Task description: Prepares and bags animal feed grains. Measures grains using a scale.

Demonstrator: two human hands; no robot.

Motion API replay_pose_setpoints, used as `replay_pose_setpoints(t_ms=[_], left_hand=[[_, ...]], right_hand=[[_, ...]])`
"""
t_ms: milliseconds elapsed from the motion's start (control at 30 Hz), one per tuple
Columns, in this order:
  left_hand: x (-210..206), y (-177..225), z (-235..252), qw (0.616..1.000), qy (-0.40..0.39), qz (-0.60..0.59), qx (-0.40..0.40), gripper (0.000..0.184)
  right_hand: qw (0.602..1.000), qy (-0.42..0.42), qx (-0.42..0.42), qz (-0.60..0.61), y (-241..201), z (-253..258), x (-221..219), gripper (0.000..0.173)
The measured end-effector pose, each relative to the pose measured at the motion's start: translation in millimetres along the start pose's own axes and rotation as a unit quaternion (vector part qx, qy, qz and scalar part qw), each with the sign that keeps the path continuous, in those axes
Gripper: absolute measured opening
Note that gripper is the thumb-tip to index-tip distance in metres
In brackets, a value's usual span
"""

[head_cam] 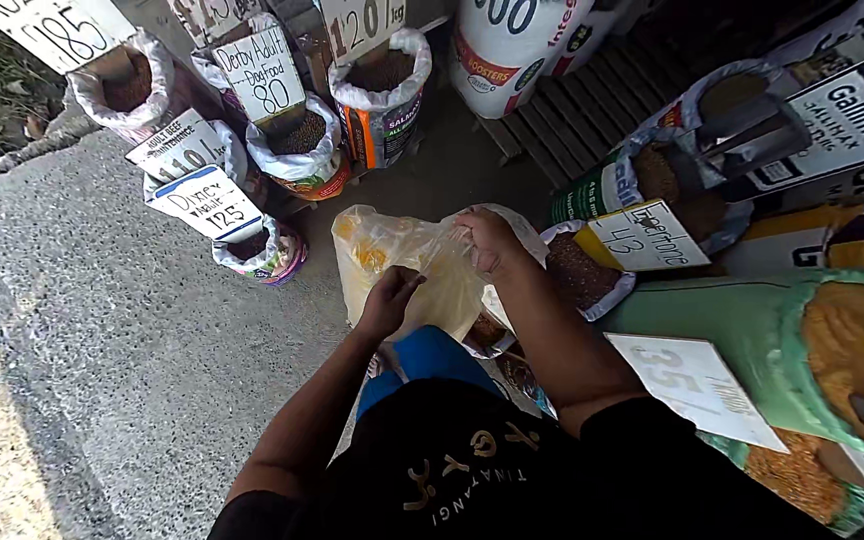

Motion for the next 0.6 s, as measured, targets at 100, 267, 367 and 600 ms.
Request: replay_pose_setpoints(t_ms=[100, 267, 367, 600], left_hand=[[-9, 29, 55, 0.995, -0.041, 0.000, -0.096, 0.014], [-7, 13, 142, 0.943, -0.124, 0.281, -0.128, 0.014], [66, -93, 105, 0.807, -0.290, 0.485, 0.169, 0.024], [228, -64, -56, 0.575, -0.087, 0.517, 0.628, 0.042]], right_hand=[[0.997, 0.060, 0.040, 0.005, -51, 8, 30, 0.015], [0.993, 0.096, 0.069, -0.030, -89, 81, 70, 0.027], [0.992, 0.115, 0.040, -0.013, -89, 155, 100, 0.035], [0.979, -0.046, 0.027, -0.197, -83, 271, 118, 0.026]])
Point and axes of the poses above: each hand's wrist, its own z-axis towards the middle knuckle, its own x-axis out of the back of the hand, y = z × x, the point moved 1 cm from there along z, towards the middle knuckle, and after that the axes turned 2 degrees about -x, right-handed, at the moved point
